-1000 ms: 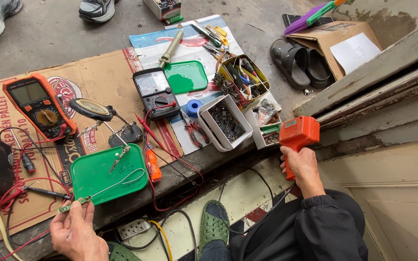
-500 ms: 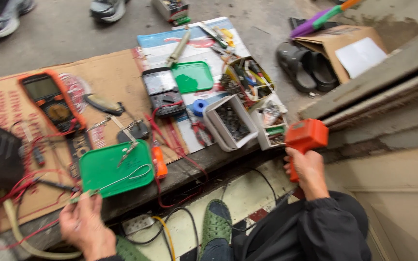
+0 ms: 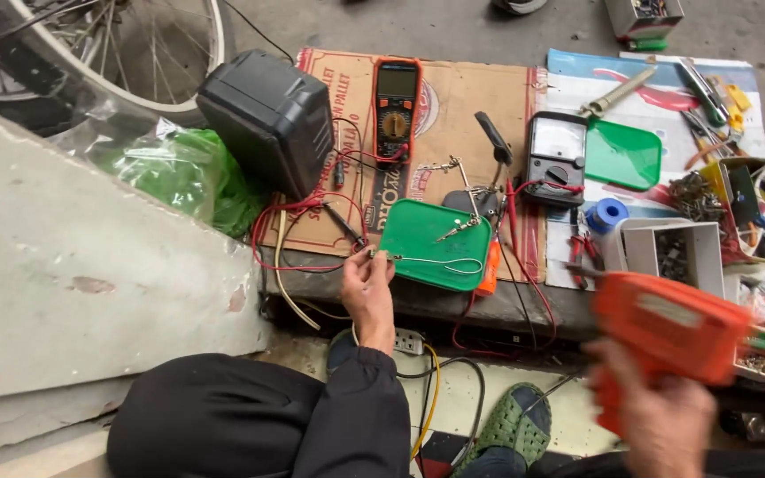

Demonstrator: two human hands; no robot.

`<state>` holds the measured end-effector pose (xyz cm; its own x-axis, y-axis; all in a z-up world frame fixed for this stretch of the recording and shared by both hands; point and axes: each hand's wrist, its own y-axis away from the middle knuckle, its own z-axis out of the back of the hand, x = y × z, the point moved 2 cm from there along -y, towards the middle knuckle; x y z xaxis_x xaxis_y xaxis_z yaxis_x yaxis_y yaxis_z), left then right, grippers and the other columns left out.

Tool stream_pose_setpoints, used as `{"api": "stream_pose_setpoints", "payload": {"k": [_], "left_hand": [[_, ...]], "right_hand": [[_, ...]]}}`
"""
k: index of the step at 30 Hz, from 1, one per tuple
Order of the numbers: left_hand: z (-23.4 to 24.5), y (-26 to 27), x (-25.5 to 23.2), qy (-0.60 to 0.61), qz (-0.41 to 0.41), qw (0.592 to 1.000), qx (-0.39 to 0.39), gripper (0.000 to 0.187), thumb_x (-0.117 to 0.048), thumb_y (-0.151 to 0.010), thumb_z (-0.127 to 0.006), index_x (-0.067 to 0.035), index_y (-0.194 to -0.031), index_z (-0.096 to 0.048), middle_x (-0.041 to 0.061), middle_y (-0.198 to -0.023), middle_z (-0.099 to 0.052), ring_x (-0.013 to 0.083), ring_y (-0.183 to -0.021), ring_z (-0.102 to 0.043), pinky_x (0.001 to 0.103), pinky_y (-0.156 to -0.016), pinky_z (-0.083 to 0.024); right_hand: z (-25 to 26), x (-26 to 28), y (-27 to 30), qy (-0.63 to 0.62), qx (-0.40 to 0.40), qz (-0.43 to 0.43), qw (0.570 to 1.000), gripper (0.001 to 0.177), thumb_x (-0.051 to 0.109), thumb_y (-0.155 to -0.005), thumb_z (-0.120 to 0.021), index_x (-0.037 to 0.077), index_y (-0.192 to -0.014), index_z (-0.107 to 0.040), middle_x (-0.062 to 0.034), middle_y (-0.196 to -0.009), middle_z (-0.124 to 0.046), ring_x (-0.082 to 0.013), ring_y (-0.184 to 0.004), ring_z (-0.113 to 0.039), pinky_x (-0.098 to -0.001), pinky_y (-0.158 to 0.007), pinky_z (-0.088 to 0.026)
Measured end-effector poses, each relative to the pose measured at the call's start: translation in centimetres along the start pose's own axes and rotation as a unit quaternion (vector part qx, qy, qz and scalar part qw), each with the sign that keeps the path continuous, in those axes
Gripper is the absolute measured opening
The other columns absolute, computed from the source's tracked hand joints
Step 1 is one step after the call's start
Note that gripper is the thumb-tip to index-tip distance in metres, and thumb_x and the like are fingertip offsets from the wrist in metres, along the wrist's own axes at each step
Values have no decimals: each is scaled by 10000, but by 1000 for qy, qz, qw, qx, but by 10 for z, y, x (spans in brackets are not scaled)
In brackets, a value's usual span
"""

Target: Soldering wires onto a small circuit board using a soldering gun at a repair station.

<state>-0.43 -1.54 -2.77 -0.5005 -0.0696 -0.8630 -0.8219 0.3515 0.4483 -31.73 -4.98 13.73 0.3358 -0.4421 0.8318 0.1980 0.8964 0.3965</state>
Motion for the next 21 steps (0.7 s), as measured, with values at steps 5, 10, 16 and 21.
{"api": "stream_pose_setpoints", "payload": {"k": [5,10,16,21], "left_hand": [[0,-2,-4,-11,3,1000,-17,270,-175,-1010,-761,-39,-1239,-719,150,-1111,-849,175,-990,-806,312,-985,-695],[3,3,-9,-28,9,1000,4,284,-202,-1031,-743,-30,-1252,-703,155,-1143,-836,211,-1045,-817,335,-1024,-706],[4,-9,6,-3,-6,1000,11,259,-181,-1021,-752,-9,-1211,-722,164,-1079,-846,200,-982,-815,343,-967,-718],[5,-3,0,-35,-5,999,28,297,-196,-1048,-710,-55,-1309,-710,188,-1233,-809,325,-1126,-825,415,-1046,-741]], "right_hand": [[-91,-5,22,-25,132,34,990,174,154,-989,-829,-7,-947,-778,-167,-698,-732,-252,-551,-592,-406,-533,-500],[-129,-21,24,11,193,126,973,253,226,-978,-799,21,-1125,-816,-143,-724,-762,-236,-617,-686,-383,-616,-604],[-146,-19,27,15,195,137,971,237,244,-994,-797,9,-969,-810,-120,-677,-745,-206,-566,-660,-356,-568,-567],[-153,-29,21,21,232,172,957,237,254,-1011,-766,71,-1156,-804,-83,-741,-729,-237,-643,-687,-453,-651,-611]]}}
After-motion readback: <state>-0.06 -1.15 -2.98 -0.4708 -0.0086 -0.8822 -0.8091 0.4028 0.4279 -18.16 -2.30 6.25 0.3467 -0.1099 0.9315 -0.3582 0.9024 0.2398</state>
